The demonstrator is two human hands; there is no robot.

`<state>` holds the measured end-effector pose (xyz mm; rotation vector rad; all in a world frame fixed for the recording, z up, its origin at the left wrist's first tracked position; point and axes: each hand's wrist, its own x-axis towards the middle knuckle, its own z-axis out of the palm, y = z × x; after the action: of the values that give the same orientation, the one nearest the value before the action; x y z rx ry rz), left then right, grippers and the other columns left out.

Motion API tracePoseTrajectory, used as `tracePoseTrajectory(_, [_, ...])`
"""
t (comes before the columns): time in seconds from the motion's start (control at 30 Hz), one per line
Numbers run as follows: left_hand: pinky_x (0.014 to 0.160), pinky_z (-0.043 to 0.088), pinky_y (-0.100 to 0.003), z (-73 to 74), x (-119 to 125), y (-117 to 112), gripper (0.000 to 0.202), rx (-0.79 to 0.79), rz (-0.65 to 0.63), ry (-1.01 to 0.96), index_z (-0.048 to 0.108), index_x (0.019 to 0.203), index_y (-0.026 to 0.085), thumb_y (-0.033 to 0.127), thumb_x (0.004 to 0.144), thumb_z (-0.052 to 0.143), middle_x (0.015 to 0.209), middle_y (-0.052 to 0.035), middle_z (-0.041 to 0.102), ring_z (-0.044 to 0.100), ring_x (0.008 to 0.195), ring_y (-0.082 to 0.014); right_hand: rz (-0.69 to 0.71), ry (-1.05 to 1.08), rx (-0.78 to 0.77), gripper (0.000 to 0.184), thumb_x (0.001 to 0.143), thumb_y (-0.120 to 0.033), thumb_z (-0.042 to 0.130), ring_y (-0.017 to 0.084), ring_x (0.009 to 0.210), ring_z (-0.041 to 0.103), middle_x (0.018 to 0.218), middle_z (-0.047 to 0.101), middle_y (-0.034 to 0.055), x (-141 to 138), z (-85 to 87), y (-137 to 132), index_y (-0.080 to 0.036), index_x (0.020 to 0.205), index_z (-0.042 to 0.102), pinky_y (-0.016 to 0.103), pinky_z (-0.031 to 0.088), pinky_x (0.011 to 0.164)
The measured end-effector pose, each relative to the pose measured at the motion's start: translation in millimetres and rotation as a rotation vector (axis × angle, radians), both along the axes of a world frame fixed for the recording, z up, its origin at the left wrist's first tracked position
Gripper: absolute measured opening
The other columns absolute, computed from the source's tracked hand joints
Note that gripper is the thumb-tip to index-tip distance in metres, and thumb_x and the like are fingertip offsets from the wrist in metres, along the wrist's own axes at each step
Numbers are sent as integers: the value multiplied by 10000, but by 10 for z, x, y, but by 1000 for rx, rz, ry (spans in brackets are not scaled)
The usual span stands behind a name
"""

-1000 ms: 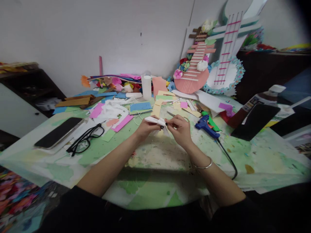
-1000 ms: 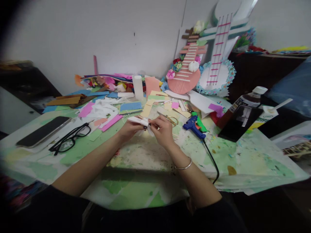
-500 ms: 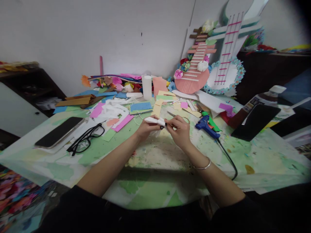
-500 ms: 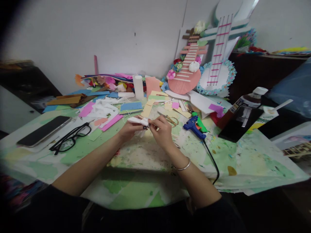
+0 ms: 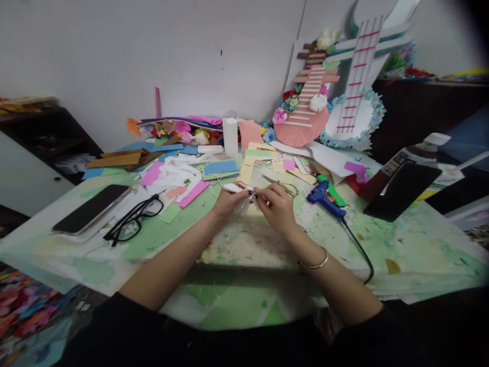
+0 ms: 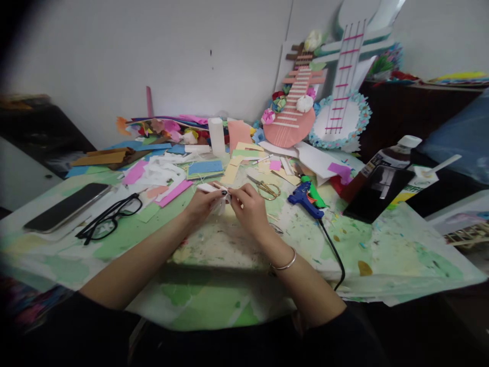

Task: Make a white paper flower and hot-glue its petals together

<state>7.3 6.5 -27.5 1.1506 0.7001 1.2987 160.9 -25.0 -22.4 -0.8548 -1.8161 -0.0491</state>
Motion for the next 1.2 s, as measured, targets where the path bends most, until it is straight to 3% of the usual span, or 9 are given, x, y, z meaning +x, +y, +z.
tracePoseTrajectory(0.2, [569, 496, -247, 67, -11, -64, 307, -30, -95, 55, 611, 741, 119, 305, 597, 808, 645, 4, 636, 606, 564, -120, 29, 19, 8, 257, 851, -107, 539, 107, 599, 485, 702, 500, 4, 49, 22, 29, -191, 1023, 710, 240, 425, 555])
tracePoseTrajectory(0.37, [599, 508, -246, 68, -8, -65, 347, 33, -227, 15, 632, 824, 118, 203, 556, 836, 729, -5, 646, 619, 641, -127, 15, 57, 0, 258, 847, -121, 548, 112, 615, 486, 710, 495, 4, 87, 24, 42, -212, 1017, 720, 248, 422, 553])
tracePoseTrajectory(0.63, [589, 488, -259, 58, -17, -50, 232, 25, -192, 20, 654, 776, 117, 155, 586, 782, 713, -19, 664, 638, 613, -149, -1, 71, -9, 255, 860, -147, 550, 118, 629, 494, 709, 503, 9, 71, 34, 19, -239, 1014, 732, 260, 431, 554])
tracePoseTrajectory(1.2, [609, 473, -251, 65, -20, -60, 203, 34, -198, 17, 658, 761, 118, 132, 588, 763, 689, -12, 667, 635, 616, -141, -6, 61, 12, 253, 867, -150, 557, 117, 647, 494, 723, 504, 11, 68, 5, 11, -249, 1020, 732, 262, 430, 560])
